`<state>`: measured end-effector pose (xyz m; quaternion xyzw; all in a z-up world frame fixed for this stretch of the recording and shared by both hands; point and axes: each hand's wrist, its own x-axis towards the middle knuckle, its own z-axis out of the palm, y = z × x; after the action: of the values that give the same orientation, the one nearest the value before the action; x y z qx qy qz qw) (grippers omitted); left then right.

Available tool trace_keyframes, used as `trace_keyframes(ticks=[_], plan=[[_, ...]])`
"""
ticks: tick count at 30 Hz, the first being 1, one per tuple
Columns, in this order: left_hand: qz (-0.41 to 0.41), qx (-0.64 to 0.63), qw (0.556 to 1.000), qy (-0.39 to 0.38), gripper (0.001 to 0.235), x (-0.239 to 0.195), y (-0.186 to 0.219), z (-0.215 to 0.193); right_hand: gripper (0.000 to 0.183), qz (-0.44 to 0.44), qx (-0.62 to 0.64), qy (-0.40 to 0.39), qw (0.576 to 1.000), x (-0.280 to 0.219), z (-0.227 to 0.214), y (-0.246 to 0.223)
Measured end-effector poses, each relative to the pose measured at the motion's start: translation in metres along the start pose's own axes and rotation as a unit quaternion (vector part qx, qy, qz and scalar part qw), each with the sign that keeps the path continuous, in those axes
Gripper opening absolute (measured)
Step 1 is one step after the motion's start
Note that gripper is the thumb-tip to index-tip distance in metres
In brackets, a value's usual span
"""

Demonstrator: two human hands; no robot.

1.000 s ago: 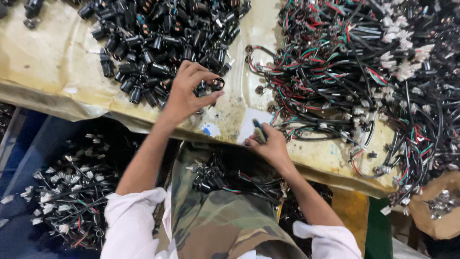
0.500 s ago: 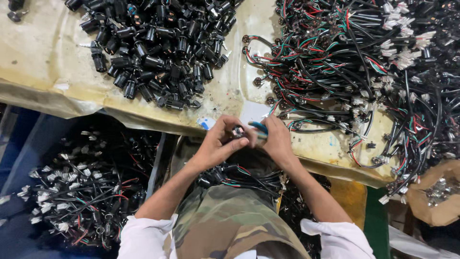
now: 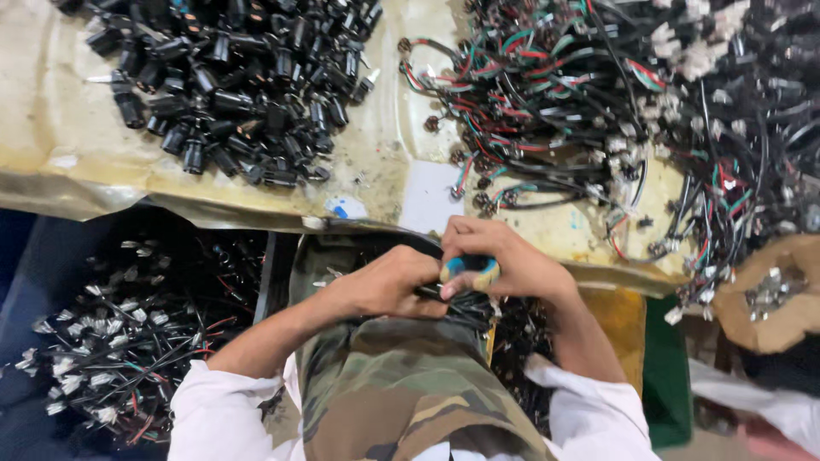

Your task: The person repeatedly picks up black cylindrical components and wire harnesses from a table, uses pliers to strip or adjust wires, and inserts the components into the harnesses. Finished assemblies are placed into a yellow bin below the table.

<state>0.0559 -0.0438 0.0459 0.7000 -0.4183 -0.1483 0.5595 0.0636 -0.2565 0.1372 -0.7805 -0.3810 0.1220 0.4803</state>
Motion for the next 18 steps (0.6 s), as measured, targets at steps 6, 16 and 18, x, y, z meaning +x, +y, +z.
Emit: trace_keyframes(ticks=[6, 16, 18], plan=[[-0.005, 0.054, 0.986, 0.158, 0.022, -0.006, 0.022, 0.003, 0.018, 0.053, 0.007, 0.265, 0.963, -0.018, 0.046, -0.011], [0.042, 0.077, 0.984, 0.155, 0.032, -0.013, 0.041, 0.076, 0.059, -0.040, 0.597, 0.221, 0.770, -0.073, 0.073, -0.005], [0.038, 0.062, 0.986, 0.152, 0.029, -0.012, 0.034, 0.081, 0.059, -0.042, 0.570, 0.234, 0.787, -0.078, 0.076, 0.001]])
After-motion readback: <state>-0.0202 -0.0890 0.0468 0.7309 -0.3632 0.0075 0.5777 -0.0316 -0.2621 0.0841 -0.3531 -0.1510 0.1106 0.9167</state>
